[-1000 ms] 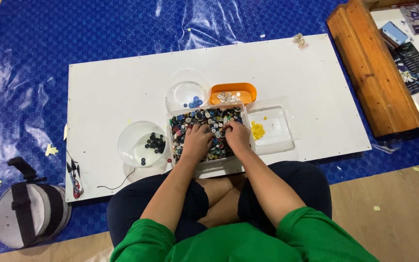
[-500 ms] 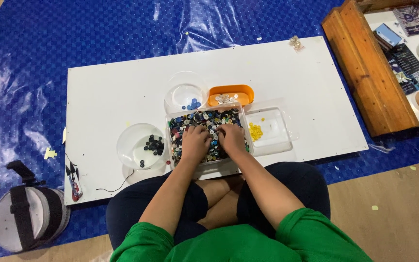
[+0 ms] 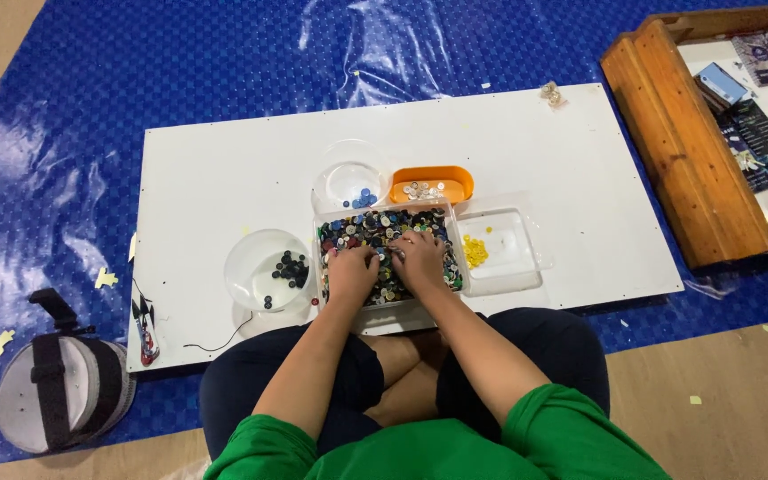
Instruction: The person sits on the floor and sorts a large mixed pile of buttons from a central container into separate bowls and trays by color and type. They repeatedly pick buttons from the main pile and place them into designated containers.
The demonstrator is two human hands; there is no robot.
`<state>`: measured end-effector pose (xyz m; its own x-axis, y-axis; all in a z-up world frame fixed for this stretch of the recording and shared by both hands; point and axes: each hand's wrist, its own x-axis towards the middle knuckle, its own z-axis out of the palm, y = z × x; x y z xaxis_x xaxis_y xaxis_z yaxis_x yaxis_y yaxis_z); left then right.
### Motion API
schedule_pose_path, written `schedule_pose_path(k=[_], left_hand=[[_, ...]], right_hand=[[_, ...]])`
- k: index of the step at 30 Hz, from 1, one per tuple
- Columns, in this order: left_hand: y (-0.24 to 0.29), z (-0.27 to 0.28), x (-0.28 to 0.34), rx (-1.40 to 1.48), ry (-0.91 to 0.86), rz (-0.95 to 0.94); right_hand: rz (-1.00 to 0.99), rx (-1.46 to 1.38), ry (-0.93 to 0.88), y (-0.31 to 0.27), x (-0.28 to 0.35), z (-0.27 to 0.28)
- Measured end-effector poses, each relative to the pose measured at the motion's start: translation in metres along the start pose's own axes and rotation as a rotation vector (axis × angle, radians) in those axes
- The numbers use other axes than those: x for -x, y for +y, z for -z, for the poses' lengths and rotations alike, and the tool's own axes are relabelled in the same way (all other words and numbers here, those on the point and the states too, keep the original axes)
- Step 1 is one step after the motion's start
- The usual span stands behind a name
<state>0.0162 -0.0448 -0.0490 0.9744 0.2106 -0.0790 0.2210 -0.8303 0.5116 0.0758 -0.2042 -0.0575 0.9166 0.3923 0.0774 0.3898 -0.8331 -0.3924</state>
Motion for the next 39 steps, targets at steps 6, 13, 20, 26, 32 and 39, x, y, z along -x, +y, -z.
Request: schedule_pose_path(k=[6,13,20,26,32,39], left_hand=[[-0.004,0.006,-0.001,0.14,0.008,0.038],[0.007,0.052,0.01,0.448,-0.007,0.155],[-0.03,0.136,0.047,0.552,0.099,0.277],[-0.098,0.126,0.042,0.152,0.001,0.523],[-0.13,0.071,0.012,0.119,-0.188,0.537],[-0.133,0.064,0.001,0.156,-0.251,0.524]], right_hand=[[0.153,0.08,0.019,-0.009,-0.001,-0.015],[0.215,0.008,0.108,-0.016,0.004,-0.002],[0.057,-0.407,0.037,0.017,-0.018,-0.01],[-0.3,-0.819,0.124,0.026,-0.049,0.041],[-0.384,-0.664,0.19,0.055,-0.094,0.044],[-0.412,-0.304,0.103,0.077,-0.117,0.033]])
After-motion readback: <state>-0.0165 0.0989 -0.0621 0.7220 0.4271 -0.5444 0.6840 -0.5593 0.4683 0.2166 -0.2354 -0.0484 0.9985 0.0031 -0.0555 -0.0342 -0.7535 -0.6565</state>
